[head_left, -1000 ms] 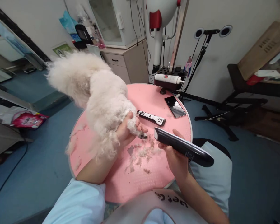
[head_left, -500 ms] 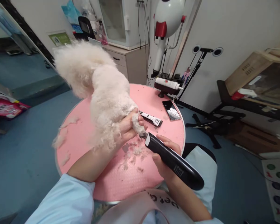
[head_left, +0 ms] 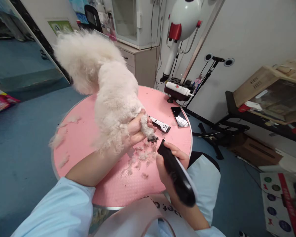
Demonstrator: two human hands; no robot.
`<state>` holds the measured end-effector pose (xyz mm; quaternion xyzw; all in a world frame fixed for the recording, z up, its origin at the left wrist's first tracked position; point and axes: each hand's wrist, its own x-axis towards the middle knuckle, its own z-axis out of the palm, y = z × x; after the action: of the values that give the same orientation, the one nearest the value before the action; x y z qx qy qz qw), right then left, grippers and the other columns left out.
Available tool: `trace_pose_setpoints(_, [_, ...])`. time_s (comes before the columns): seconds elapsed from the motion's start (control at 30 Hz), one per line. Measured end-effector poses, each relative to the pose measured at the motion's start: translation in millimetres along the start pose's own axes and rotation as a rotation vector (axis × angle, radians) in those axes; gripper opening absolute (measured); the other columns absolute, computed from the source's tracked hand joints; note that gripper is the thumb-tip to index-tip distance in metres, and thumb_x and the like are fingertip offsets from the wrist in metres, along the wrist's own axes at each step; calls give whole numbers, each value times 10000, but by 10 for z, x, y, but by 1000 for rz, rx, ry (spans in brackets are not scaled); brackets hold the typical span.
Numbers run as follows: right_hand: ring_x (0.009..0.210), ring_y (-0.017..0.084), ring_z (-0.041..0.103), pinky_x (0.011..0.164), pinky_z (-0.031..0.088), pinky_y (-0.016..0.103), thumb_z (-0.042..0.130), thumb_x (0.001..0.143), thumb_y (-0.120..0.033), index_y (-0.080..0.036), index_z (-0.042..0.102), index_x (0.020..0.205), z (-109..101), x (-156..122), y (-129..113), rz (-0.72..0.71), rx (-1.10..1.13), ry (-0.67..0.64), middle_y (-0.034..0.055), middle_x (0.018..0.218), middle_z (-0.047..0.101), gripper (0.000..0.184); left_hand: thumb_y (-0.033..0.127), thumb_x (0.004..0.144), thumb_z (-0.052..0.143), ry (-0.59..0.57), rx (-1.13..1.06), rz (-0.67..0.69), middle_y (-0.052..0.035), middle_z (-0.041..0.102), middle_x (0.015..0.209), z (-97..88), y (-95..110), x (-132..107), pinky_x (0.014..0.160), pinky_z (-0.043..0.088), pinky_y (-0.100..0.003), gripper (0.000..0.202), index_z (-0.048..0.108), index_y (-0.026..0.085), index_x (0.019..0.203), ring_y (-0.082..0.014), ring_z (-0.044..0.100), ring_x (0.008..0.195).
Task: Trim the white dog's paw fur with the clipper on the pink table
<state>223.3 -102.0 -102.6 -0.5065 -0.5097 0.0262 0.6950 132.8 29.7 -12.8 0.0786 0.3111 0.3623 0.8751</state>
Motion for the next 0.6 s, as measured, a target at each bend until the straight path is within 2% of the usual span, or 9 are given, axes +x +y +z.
trace_pose_setpoints(0.1, [982,199,695,799,591,393,650,799,-175,-250,440,1175,-213,7,-33,312,159,-27,87,1186,667,437,451,965,358,-40,69,-23,-23,540,549,40,32,-62,546,511,-295,479,483,153,612,-133,542,473])
trace_pose_setpoints(0.13, [955,200,698,761,592,382,649,806,-199,-247,445,1196,-280,18,-40,367,199,-49,99,1211,657,442,503,958,326,-68,81,-51,-46,565,573,55,38,-74,556,520,-313,514,499,149,627,-161,582,518])
trace_pose_setpoints(0.2, [901,195,698,712,583,355,707,767,-231,-246,487,1122,-385,43,-52,387,246,-90,95,1201,666,418,568,946,263,-124,77,-97,-55,570,567,86,38,-81,566,528,-336,573,519,141,662,-185,609,547])
trace_pose_setpoints(0.3, [739,141,671,658,556,308,760,734,-268,-258,485,959,-446,60,-85,394,306,-66,48,1129,697,356,510,969,277,-181,5,-128,24,459,456,118,18,-45,547,517,-295,524,499,145,666,-125,531,437])
trace_pose_setpoints(0.37, [592,106,619,619,546,310,707,801,-339,-270,477,1023,-447,42,-109,482,377,-46,49,1099,709,327,424,986,311,-185,-54,-133,53,410,429,122,-1,6,517,491,-241,465,465,149,644,-85,472,391])
trace_pose_setpoints(0.43, [545,112,608,612,552,340,661,839,-407,-264,469,1142,-444,4,-117,532,391,-56,80,1088,712,386,353,992,324,-160,-89,-131,57,402,432,113,-15,72,487,463,-210,431,436,153,627,-69,444,377])
trace_pose_setpoints(0.5, [669,164,676,663,566,372,701,804,-414,-246,477,1155,-442,-31,-106,449,305,-59,110,1132,694,448,285,985,344,-129,-108,-117,55,407,441,92,-18,139,460,434,-194,390,418,160,623,-65,433,375])
trace_pose_setpoints(0.6, [1019,240,683,783,572,390,764,752,-337,-258,474,1045,-401,-30,-59,183,122,-20,99,1214,656,419,177,940,401,-125,-114,-87,48,433,460,45,3,217,448,402,-186,299,421,169,642,-72,448,392])
